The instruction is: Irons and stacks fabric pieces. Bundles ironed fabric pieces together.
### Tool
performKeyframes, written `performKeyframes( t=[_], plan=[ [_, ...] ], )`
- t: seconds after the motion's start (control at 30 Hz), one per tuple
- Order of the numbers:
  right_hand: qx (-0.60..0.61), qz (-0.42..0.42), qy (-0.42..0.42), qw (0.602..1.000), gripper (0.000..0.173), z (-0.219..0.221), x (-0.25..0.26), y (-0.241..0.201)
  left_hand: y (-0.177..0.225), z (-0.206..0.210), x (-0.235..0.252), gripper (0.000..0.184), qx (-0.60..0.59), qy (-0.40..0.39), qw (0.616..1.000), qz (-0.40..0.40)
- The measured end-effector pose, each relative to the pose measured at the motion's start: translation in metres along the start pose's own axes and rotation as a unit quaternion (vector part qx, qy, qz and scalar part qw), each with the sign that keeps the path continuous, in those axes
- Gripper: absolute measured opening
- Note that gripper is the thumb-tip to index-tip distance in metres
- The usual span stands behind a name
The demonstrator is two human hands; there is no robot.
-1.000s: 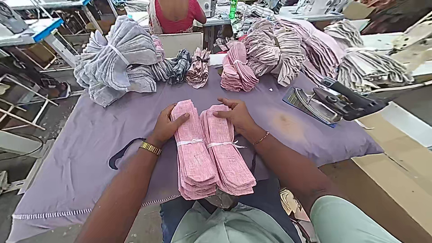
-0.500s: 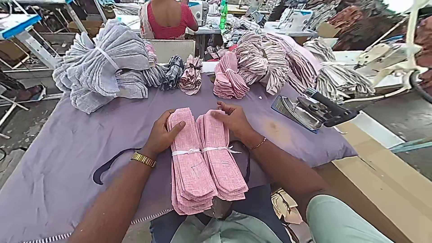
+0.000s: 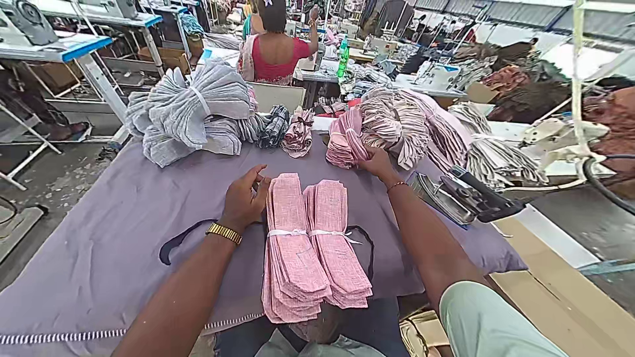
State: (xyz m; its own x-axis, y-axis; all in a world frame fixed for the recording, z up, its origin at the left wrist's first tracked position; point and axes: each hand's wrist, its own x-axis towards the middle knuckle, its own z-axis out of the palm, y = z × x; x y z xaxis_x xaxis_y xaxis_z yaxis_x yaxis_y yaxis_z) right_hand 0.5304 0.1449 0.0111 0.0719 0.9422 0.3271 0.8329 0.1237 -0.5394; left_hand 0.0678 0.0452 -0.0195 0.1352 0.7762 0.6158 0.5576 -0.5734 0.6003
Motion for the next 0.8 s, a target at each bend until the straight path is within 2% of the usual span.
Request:
performKeyframes(
  t=[0.07,0.17,0.27,0.33,0.4,0.47,0.53,0.57,0.63,0.7,0.77,0.8],
  plan=[
    [0.094,0.044,0.063,0.993,0.034,-0.010,-0.018,-0.006,0.001,0.000,0.001,0.050,0.000,-0.006,1.000,-0.009],
    [0.197,0.063,0.139,0.968,0.025,-0.039,-0.050,-0.039,0.003,0.000,0.002,0.048,-0.009,0.014,1.000,0.008],
    [0.247,-0.027,0.201,0.947,0.022,-0.064,-0.094,-0.083,0.008,-0.002,-0.001,0.037,-0.041,0.078,0.996,0.035],
    [0.192,-0.126,0.211,0.950,0.033,-0.075,-0.134,-0.114,0.020,-0.006,-0.004,0.026,-0.095,0.123,0.986,0.060],
    [0.132,-0.206,0.214,0.946,0.041,-0.087,-0.172,-0.147,0.046,-0.012,-0.004,0.020,-0.170,0.126,0.975,0.066],
    [0.079,-0.259,0.208,0.940,0.042,-0.096,-0.207,-0.179,0.079,-0.020,-0.007,0.029,-0.266,0.052,0.962,0.009],
    [0.009,-0.311,0.178,0.934,0.047,-0.099,-0.238,-0.208,0.105,-0.025,-0.006,0.044,-0.344,-0.033,0.933,-0.098],
    [-0.029,-0.340,0.162,0.926,0.046,-0.096,-0.251,-0.222,0.113,-0.025,-0.005,0.049,-0.355,-0.051,0.922,-0.144],
    [-0.088,-0.408,0.116,0.901,0.041,-0.087,-0.268,-0.245,0.119,-0.023,-0.001,0.066,-0.324,-0.042,0.920,-0.216],
    [-0.100,-0.464,0.056,0.878,0.042,-0.071,-0.280,-0.258,0.116,-0.020,0.001,0.082,-0.263,-0.030,0.930,-0.256],
    [-0.102,-0.501,0.029,0.859,0.040,-0.050,-0.288,-0.262,0.108,-0.019,-0.003,0.088,-0.205,-0.036,0.944,-0.258],
    [-0.100,-0.510,0.019,0.854,0.039,-0.040,-0.291,-0.262,0.103,-0.019,-0.006,0.084,-0.173,-0.039,0.953,-0.244]
  ],
)
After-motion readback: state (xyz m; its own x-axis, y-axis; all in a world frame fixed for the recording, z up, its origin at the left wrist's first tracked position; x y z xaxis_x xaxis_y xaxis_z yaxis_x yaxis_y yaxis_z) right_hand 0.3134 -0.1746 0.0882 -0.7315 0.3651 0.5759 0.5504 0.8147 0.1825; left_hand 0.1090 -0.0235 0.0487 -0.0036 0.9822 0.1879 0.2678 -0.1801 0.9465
